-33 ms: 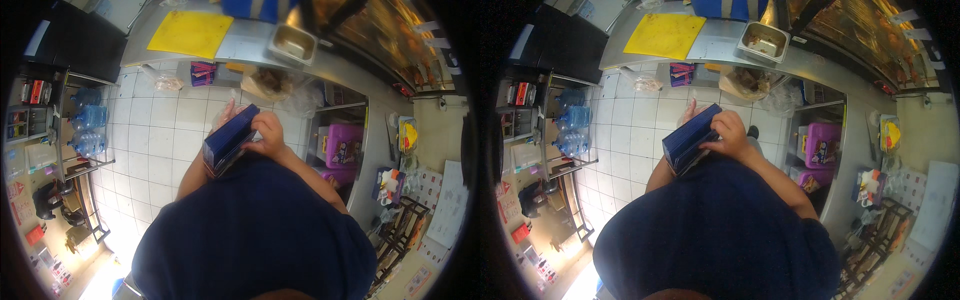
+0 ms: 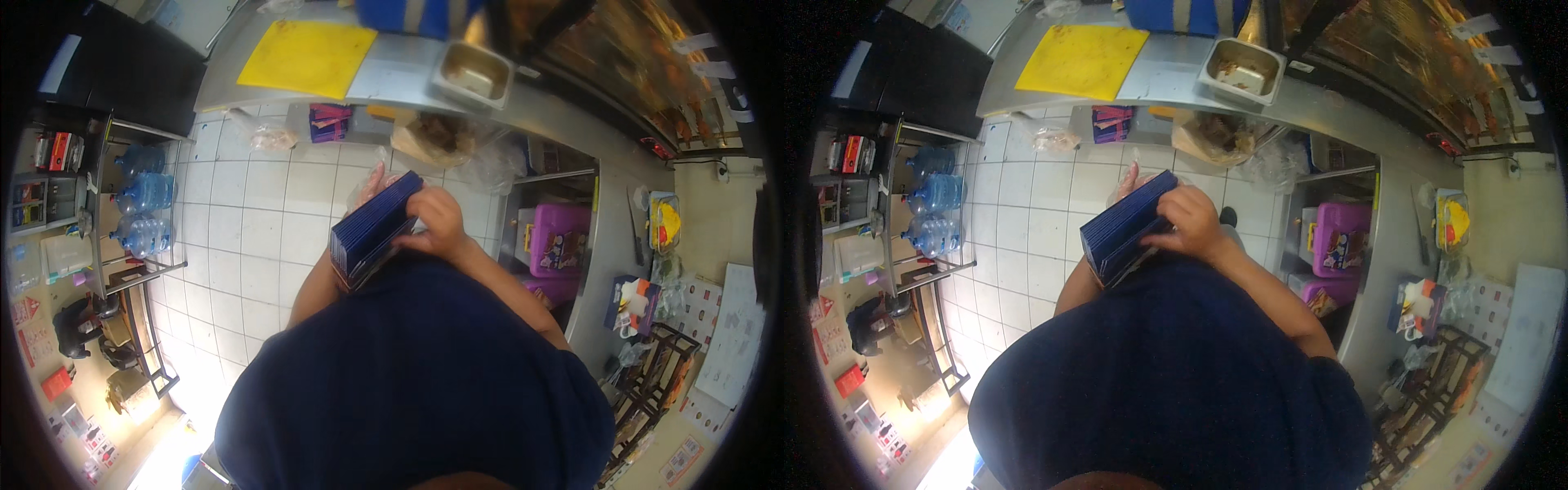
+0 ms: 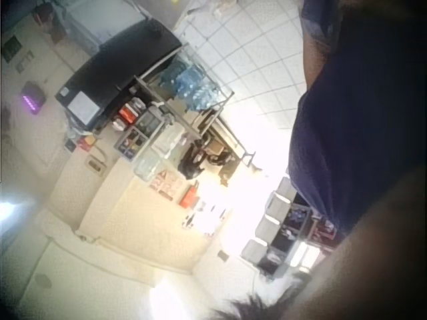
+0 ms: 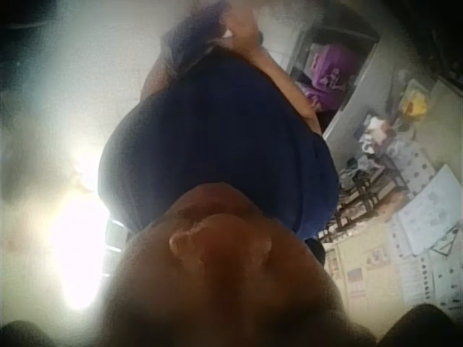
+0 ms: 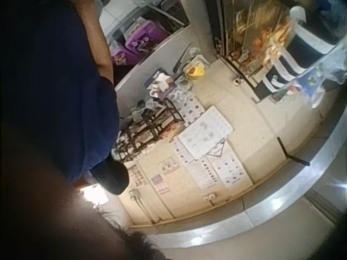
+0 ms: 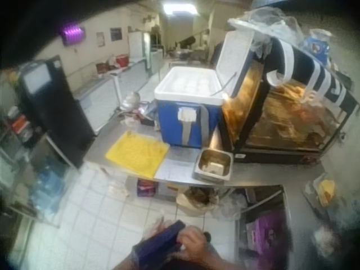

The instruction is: The person assembles food orders by opening boxes, placing fried chicken and rice into them, and adding condiments. They handle multiple boxes and ingredients on a stainless steel counter in a commercial kitchen.

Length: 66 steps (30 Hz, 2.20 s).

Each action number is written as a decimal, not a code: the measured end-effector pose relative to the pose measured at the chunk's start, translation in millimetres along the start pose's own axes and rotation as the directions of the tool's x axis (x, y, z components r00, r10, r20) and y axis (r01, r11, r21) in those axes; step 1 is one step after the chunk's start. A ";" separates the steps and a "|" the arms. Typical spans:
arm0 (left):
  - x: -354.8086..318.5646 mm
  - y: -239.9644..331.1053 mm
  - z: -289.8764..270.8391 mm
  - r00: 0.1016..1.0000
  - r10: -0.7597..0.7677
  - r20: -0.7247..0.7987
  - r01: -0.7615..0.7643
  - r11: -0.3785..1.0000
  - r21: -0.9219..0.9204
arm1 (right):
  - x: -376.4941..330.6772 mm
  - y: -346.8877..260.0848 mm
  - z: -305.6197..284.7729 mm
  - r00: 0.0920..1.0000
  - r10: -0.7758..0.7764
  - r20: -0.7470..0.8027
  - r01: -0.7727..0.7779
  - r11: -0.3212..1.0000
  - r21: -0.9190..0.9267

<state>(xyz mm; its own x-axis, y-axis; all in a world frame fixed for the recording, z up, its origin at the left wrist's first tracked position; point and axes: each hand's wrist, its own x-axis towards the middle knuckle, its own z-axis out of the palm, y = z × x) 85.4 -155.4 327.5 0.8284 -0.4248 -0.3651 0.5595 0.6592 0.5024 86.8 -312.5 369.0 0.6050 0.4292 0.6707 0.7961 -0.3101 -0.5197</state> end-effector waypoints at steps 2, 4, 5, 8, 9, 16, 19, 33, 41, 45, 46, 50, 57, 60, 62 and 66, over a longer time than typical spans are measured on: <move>13.2 -7.5 20.4 1.000 -0.021 -0.004 0.022 1.000 0.011 | 2.1 16.2 -22.4 0.992 -0.110 0.064 0.107 0.993 0.048; 32.0 -13.2 25.2 0.984 -0.144 0.110 0.159 0.976 -0.148 | 2.8 28.8 -43.3 0.977 -0.202 0.066 0.200 0.979 0.036; 45.4 -14.2 29.2 0.991 -0.058 0.118 0.078 0.983 -0.169 | 5.8 44.0 -54.2 0.974 -0.225 0.018 0.225 0.974 -0.018; 78.5 -19.5 55.5 0.966 0.211 0.151 -0.169 0.954 -0.249 | 11.4 69.4 -100.9 0.962 -0.255 -0.095 0.230 0.950 -0.211; 85.4 -14.9 72.3 0.933 0.319 0.168 -0.274 0.930 -0.246 | 11.4 77.1 -122.7 0.955 -0.257 -0.148 0.207 0.935 -0.287; 120.7 -39.5 36.3 0.894 0.438 0.090 -0.353 0.816 -0.458 | -0.3 192.7 -235.7 0.469 0.467 -0.750 -0.758 0.649 -0.070; 124.3 -46.9 23.0 0.918 0.304 0.254 -0.160 0.871 -0.464 | -37.2 237.9 -237.0 0.443 0.603 -0.664 -0.753 0.652 0.090; 162.6 -36.0 90.2 0.855 0.479 0.199 -0.325 0.794 -0.514 | -26.0 178.2 -173.5 0.111 0.561 0.820 -0.988 -0.030 0.154; 198.3 -44.8 122.0 0.890 0.272 0.365 -0.146 0.930 -0.337 | -59.4 175.3 -228.6 0.357 0.776 0.520 -0.914 0.176 0.365; 224.5 -50.6 118.5 0.905 0.302 0.300 -0.343 0.935 0.095 | -46.2 161.6 -228.5 0.313 0.856 0.412 -0.779 -0.017 0.627; 218.6 -50.6 133.7 0.921 0.280 0.272 -0.279 0.959 -0.042 | -59.7 175.6 -221.8 0.232 0.874 0.426 -0.753 -0.116 0.647; 210.8 -46.7 157.9 0.932 0.325 0.161 -0.288 0.933 -0.214 | -82.2 159.9 -198.8 0.173 0.849 0.500 -0.607 -0.307 0.733; 193.6 -50.7 150.2 0.947 0.275 -0.168 -0.260 0.960 0.107 | -95.7 170.1 -146.2 0.216 0.872 0.440 -0.467 -0.304 0.831; 176.4 -46.8 168.6 0.939 0.297 -0.171 -0.277 0.952 0.134 | -53.9 146.2 -147.1 0.244 0.933 0.263 -0.555 -0.088 0.827; 177.0 -52.5 168.8 0.949 0.278 -0.147 -0.238 0.940 0.247 | -74.5 203.7 -121.2 0.591 0.768 0.248 -0.367 -0.018 0.930; 168.7 -54.6 146.2 0.941 0.272 -0.199 -0.243 0.957 0.160 | -37.6 223.1 -189.9 0.909 0.415 0.041 0.137 -0.389 0.911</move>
<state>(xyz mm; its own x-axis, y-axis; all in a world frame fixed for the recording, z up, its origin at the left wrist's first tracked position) 198.6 -353.7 353.1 0.9267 -0.0971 -0.3630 0.3387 0.6345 0.6948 244.5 -558.9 328.4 0.8795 0.2961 0.3725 -0.2407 0.9521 -0.1884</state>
